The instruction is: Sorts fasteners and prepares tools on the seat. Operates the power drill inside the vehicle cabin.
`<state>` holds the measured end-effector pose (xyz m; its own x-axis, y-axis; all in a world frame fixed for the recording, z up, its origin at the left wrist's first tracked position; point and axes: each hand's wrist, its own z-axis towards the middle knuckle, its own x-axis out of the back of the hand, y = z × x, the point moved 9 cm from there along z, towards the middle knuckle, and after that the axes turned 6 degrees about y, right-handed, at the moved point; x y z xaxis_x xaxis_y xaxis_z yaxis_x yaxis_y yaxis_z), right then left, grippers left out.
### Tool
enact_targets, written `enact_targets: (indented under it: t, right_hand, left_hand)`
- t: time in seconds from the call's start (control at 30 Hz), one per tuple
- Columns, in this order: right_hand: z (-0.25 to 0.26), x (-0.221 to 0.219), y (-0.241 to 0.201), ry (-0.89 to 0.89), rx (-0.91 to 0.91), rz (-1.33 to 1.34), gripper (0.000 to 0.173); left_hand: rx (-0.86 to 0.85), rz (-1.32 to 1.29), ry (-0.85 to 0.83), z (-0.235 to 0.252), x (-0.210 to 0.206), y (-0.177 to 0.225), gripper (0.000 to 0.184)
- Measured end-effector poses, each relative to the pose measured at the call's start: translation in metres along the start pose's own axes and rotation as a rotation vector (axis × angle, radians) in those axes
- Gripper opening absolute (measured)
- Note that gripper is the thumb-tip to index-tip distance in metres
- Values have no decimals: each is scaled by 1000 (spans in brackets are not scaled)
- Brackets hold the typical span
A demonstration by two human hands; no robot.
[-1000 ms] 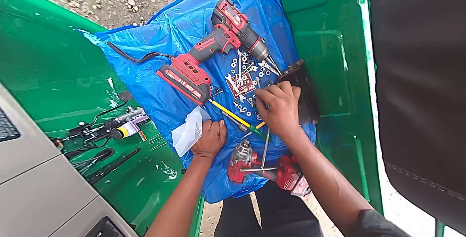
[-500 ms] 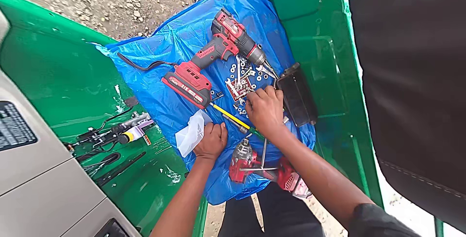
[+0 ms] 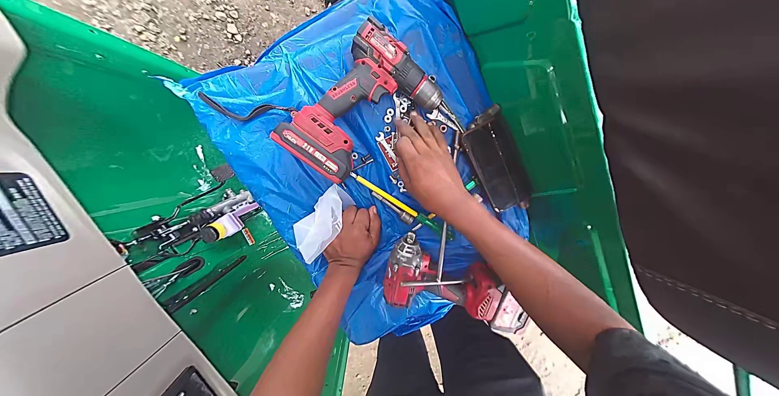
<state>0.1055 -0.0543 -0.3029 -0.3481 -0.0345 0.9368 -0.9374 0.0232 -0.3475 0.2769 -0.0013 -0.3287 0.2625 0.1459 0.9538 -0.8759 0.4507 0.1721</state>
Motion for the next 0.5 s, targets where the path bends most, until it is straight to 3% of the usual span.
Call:
enact_targets:
  t: [0.33, 0.5]
  right_hand:
    - [-68, 12, -14, -121, 159, 21, 22]
    - [-62, 46, 4, 61, 81, 110, 22]
  left_hand:
    - [5, -30, -12, -1, -2, -1, 47]
    - [6, -26, 4, 0, 0, -1, 47]
